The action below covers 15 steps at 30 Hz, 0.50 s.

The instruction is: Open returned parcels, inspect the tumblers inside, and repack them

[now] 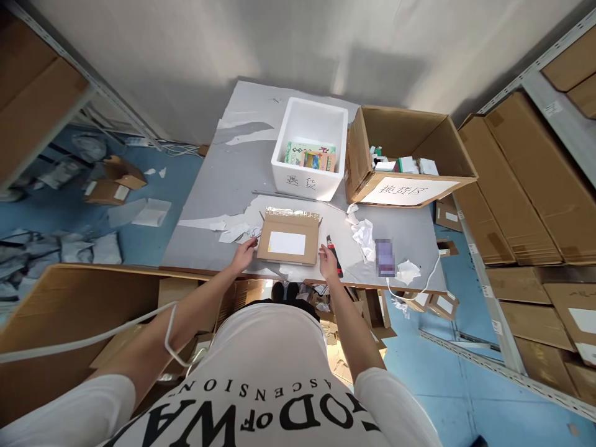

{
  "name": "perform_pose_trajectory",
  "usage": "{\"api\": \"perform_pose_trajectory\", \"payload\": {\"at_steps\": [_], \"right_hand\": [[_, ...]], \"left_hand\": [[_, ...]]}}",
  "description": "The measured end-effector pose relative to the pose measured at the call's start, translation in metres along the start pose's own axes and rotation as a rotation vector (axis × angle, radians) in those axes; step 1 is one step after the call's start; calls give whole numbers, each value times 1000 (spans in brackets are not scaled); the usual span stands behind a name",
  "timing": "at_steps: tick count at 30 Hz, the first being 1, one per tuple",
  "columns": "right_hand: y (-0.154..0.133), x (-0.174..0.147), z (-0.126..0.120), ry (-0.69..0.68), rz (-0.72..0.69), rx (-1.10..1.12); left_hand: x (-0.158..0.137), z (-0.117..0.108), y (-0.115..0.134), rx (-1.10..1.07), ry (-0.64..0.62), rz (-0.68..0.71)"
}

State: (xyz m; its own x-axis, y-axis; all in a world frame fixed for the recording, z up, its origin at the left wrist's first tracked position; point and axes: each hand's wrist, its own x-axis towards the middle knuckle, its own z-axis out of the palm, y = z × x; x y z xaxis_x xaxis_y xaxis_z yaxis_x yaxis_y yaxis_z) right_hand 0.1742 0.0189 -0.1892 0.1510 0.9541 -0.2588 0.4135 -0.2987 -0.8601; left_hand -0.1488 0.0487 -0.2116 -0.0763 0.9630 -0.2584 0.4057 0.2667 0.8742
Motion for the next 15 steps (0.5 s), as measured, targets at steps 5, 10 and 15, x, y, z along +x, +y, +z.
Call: {"api": "perform_pose_trajectory", "payload": {"at_steps": [5,10,15], "right_hand": [[25,-31,0,-104,40,-22],[13,-33,20,-135,60,16],[1,-30,26,-103,90,37]], "left_hand": [[-26,-10,-17,78,-105,-10],[-33,0,4,80,-133,5],[-39,3,21,47,-122,6]]}}
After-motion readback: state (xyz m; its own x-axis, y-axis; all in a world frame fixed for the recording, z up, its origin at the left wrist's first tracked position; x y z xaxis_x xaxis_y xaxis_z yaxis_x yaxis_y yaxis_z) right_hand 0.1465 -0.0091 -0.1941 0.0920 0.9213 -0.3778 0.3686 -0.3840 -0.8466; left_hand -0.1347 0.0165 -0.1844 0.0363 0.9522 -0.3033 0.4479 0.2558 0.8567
